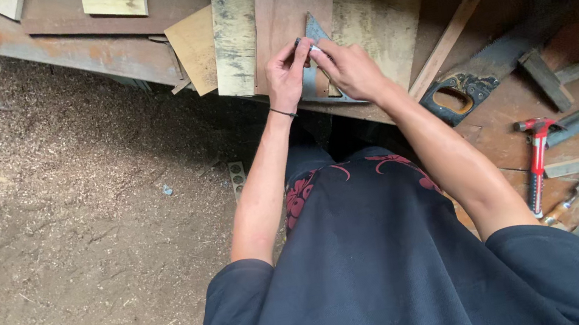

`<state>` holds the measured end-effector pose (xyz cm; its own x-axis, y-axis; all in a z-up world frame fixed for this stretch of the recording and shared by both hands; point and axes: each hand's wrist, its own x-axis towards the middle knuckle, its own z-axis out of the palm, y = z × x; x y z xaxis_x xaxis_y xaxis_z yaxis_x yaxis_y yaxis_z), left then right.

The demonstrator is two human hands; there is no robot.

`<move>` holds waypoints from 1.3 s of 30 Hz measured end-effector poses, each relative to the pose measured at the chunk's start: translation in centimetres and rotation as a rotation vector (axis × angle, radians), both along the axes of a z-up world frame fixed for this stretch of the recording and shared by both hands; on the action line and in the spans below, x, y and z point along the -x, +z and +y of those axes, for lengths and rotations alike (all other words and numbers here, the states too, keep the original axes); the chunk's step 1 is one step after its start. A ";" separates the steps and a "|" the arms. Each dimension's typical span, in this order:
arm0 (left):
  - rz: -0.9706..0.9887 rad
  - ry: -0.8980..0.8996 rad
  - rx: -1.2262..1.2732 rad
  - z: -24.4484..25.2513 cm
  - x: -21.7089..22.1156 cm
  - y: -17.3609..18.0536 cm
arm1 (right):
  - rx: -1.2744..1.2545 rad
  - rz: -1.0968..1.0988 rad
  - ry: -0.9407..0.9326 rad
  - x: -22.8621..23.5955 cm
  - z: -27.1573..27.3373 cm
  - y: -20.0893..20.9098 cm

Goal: The person uses a hammer and chisel to shape a small wooden board, then hammers nails into it to assemble a wooden box. They later use a set square and marker to draw lines on another piece of wood.

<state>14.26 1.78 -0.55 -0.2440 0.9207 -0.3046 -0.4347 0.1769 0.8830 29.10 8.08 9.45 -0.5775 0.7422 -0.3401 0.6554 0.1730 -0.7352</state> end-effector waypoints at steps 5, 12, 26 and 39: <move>-0.101 0.147 0.100 -0.5 -0.8 -1.7 | -0.173 -0.011 -0.007 0.7 -1.0 -1.2; -0.275 0.435 0.011 -0.3 5.8 -2.8 | 0.985 0.233 -0.095 -1.8 1.2 -1.9; -0.236 0.210 -0.051 -0.7 5.4 -0.6 | 0.806 0.809 -0.616 -2.4 0.7 -4.7; -0.405 0.095 -0.014 -2.9 0.4 -0.8 | 0.668 0.815 -0.613 -2.0 1.9 -3.3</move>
<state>13.82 -1.13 -1.39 -0.1914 0.9045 -0.3812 -0.7612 0.1084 0.6394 31.06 10.00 6.13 -0.4154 0.7842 -0.4610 -0.1994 -0.5730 -0.7949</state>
